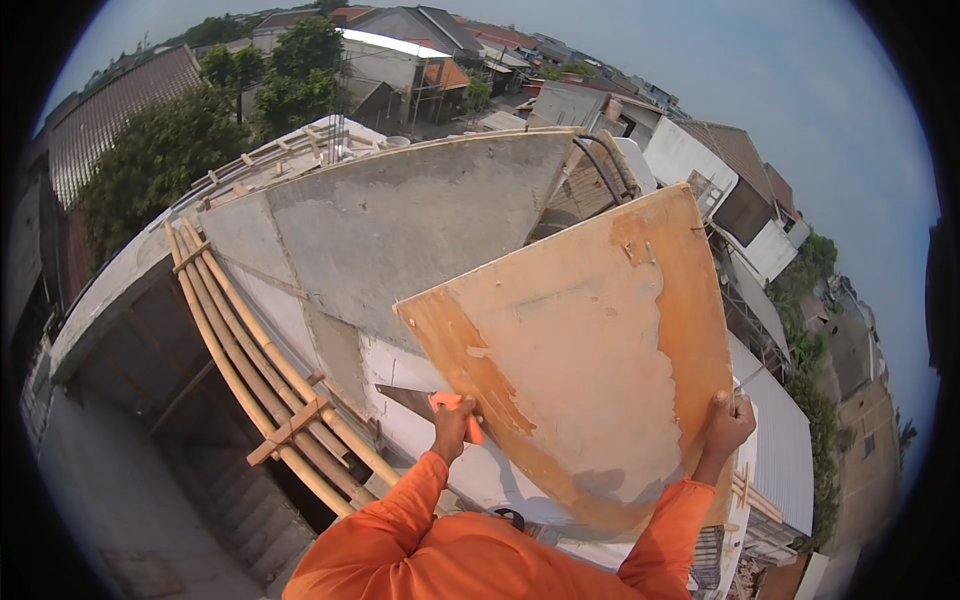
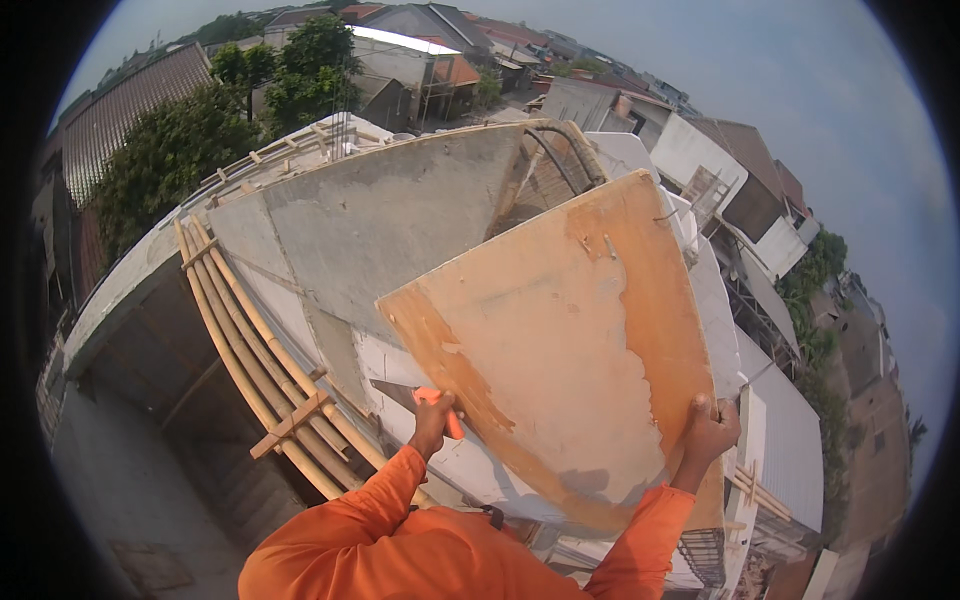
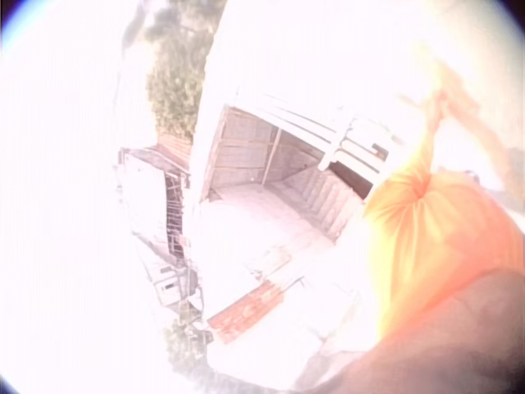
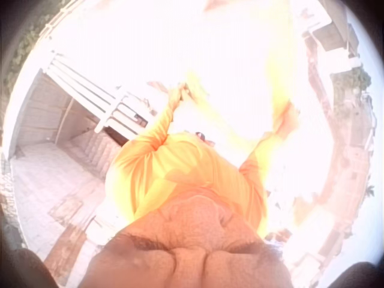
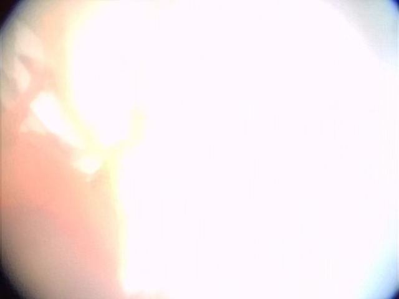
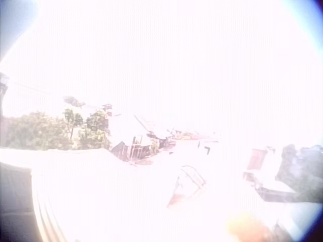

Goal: The person picks up a hand saw and a piece of plywood on a construction site. They walk across bamboo scaffolding to a work area, position the plywood, and begin sawing it into smaller pieces.

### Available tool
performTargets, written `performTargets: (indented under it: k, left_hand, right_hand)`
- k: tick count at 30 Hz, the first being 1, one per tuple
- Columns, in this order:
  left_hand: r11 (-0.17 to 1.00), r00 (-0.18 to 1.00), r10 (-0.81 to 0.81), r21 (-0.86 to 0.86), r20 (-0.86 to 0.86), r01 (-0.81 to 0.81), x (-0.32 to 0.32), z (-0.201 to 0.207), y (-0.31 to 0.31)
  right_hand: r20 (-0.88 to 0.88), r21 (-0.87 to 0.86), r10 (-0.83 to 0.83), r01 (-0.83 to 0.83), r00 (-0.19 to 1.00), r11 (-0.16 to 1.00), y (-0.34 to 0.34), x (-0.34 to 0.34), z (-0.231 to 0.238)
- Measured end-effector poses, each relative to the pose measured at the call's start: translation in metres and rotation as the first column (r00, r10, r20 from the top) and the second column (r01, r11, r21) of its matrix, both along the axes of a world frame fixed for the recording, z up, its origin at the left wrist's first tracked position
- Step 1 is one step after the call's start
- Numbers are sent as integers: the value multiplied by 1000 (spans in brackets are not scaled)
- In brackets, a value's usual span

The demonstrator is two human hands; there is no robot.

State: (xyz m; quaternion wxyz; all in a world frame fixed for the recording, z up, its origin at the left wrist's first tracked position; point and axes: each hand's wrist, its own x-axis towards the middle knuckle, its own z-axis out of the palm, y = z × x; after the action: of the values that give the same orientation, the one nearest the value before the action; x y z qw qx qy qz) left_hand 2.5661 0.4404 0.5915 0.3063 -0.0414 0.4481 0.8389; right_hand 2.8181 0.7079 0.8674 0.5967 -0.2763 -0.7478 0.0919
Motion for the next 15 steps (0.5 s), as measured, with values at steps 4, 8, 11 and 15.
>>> performTargets:
  k: [4, 8, 11, 15]
  left_hand:
    - [1000, 1000, 4, -24, -11, -4, -2, 1, 0]
    - [1000, 1000, 15, 1, 1, -15, -6, -13, 1]
    - [1000, 999, 18, 22, 43, -19, -4, -16, 0]
    - [998, 996, 48, -39, 78, -45, -1, -19, -7]
  right_hand:
    - [47, 19, -46, 45, 998, 999, 3, 2, 0]
    - [25, 27, -24, 23, 999, 999, 4, -2, -1]
    - [25, 23, 9, -10, 1000, 1000, -1, -5, -2]
    - [66, 19, -8, 7, 998, 1000, -19, -19, -1]
